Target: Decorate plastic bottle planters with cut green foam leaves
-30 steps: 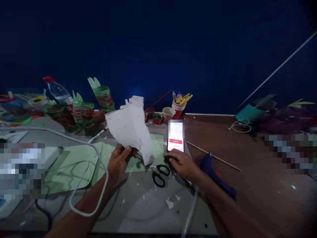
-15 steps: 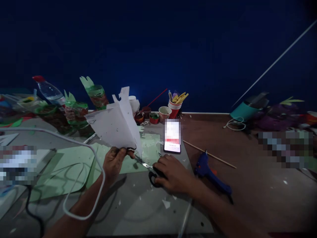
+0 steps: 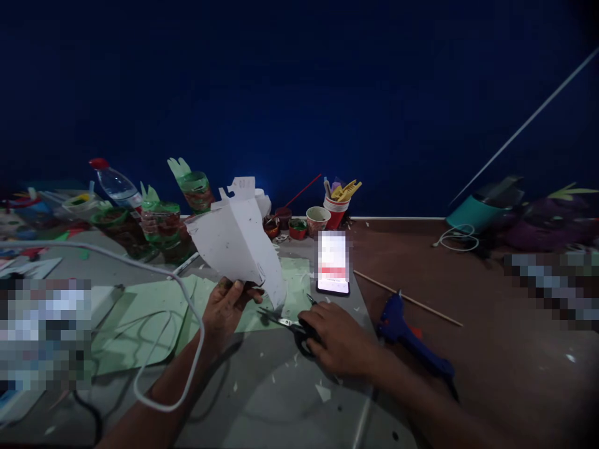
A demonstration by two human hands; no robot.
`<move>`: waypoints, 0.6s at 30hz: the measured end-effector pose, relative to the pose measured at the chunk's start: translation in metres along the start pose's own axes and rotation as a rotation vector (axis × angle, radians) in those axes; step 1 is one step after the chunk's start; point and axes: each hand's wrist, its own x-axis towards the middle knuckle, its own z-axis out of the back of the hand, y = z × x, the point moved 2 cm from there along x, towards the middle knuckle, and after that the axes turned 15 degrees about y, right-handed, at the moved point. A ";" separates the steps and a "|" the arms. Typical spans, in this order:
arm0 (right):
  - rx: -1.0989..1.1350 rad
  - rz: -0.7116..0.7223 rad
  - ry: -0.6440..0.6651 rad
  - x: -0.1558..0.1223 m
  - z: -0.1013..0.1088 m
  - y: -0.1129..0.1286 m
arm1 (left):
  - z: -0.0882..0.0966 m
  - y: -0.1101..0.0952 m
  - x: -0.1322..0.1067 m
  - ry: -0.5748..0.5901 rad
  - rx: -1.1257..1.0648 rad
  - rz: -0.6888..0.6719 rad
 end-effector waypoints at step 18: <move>1.526 0.232 0.133 -0.003 0.000 -0.021 | 0.010 -0.005 0.002 -0.059 -0.093 -0.028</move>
